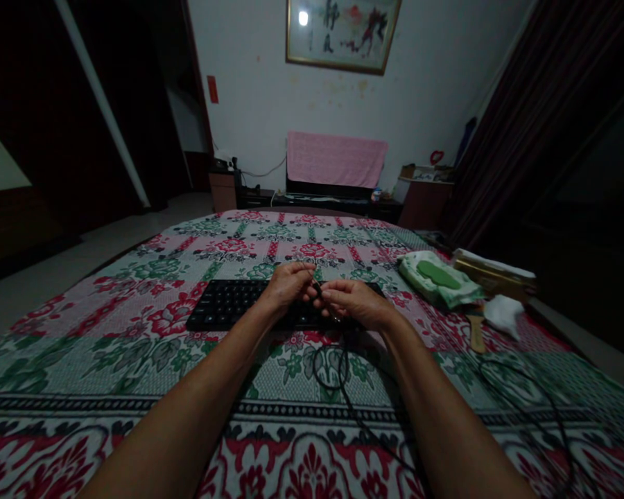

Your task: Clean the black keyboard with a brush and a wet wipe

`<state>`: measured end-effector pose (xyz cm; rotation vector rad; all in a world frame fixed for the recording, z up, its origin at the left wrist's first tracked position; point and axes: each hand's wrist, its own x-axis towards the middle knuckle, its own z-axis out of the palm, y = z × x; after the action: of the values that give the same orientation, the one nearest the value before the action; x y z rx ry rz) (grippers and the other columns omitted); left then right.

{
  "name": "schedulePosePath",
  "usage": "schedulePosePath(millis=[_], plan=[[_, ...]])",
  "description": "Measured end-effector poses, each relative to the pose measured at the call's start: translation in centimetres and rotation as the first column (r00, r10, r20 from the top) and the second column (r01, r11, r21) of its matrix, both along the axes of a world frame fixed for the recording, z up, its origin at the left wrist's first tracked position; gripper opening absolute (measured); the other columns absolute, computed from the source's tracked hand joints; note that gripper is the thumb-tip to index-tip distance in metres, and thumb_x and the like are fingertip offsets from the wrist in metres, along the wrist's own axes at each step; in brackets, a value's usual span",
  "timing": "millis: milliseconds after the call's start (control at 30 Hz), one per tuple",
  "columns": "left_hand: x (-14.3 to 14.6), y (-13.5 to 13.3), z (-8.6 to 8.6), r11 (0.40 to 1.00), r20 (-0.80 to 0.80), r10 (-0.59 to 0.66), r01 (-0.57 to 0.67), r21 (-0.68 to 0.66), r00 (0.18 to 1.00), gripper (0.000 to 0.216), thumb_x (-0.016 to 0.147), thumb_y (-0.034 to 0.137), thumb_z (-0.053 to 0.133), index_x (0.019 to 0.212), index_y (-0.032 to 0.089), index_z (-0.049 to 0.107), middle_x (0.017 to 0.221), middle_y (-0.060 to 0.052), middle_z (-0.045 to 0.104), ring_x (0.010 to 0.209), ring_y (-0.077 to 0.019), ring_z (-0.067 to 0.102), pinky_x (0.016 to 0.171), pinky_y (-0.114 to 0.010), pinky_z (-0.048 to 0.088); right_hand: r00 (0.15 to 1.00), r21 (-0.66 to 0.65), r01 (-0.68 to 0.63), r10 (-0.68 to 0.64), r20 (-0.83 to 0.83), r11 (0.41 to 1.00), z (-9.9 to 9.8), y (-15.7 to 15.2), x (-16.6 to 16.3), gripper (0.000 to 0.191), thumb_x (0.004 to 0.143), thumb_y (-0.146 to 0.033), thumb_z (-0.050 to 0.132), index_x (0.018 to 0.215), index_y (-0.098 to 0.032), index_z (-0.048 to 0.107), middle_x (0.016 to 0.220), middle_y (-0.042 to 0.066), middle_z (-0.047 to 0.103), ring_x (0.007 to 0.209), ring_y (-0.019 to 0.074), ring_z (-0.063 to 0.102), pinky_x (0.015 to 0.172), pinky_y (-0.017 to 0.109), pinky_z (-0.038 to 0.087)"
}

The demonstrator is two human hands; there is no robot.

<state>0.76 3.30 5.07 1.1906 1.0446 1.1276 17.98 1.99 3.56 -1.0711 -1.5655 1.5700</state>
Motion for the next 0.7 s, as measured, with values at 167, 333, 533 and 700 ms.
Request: schedulePosePath(millis=[167,333,533,700], plan=[[-0.2,-0.1,-0.1,0.998,0.019,-0.055,0.055,-0.013,0.998,0.026,0.071,0.008,0.051,0.096,0.012,0.059,0.066,0.001,0.06,0.046,-0.0066,0.055,0.043,-0.017,0.043,0.998,-0.037,-0.054,0.053,-0.022,0.998,-0.4,0.3,0.2,0.027,0.075,-0.041,0.068,0.09,-0.019,0.065,0.084,0.003,0.069,0.065,0.0103,0.06,0.058,0.022,0.043],[-0.3,-0.2,0.0,0.995,0.064,-0.104,0.103,0.006,0.993,0.033,0.072,0.017,0.056,0.104,0.013,0.056,0.074,0.0,0.061,0.052,-0.0077,0.059,0.049,-0.019,0.045,0.999,-0.047,-0.03,0.03,-0.017,0.998,-0.6,0.5,0.4,0.026,0.075,-0.04,0.068,0.09,-0.02,0.065,0.084,0.002,0.068,0.068,0.0106,0.06,0.059,0.022,0.042],[0.2,0.0,-0.7,0.999,-0.026,-0.031,0.032,0.037,0.999,0.021,0.074,0.027,0.059,0.09,0.013,0.056,0.072,-0.002,0.063,0.051,-0.0074,0.057,0.05,-0.019,0.045,1.0,-0.005,0.002,-0.002,0.006,1.0,-0.4,0.2,-0.1,0.024,0.073,-0.04,0.068,0.082,-0.018,0.065,0.076,0.001,0.066,0.058,0.0067,0.052,0.051,0.019,0.034],[0.6,0.0,-1.2,0.999,-0.026,-0.022,0.023,0.05,0.999,0.02,0.075,0.032,0.061,0.084,0.013,0.057,0.068,-0.001,0.062,0.054,-0.0081,0.058,0.051,-0.019,0.046,0.997,0.055,0.038,-0.041,0.058,0.998,-0.2,0.0,-0.4,0.028,0.069,-0.044,0.07,0.076,-0.017,0.064,0.072,-0.001,0.064,0.054,0.0062,0.048,0.049,0.019,0.033]])
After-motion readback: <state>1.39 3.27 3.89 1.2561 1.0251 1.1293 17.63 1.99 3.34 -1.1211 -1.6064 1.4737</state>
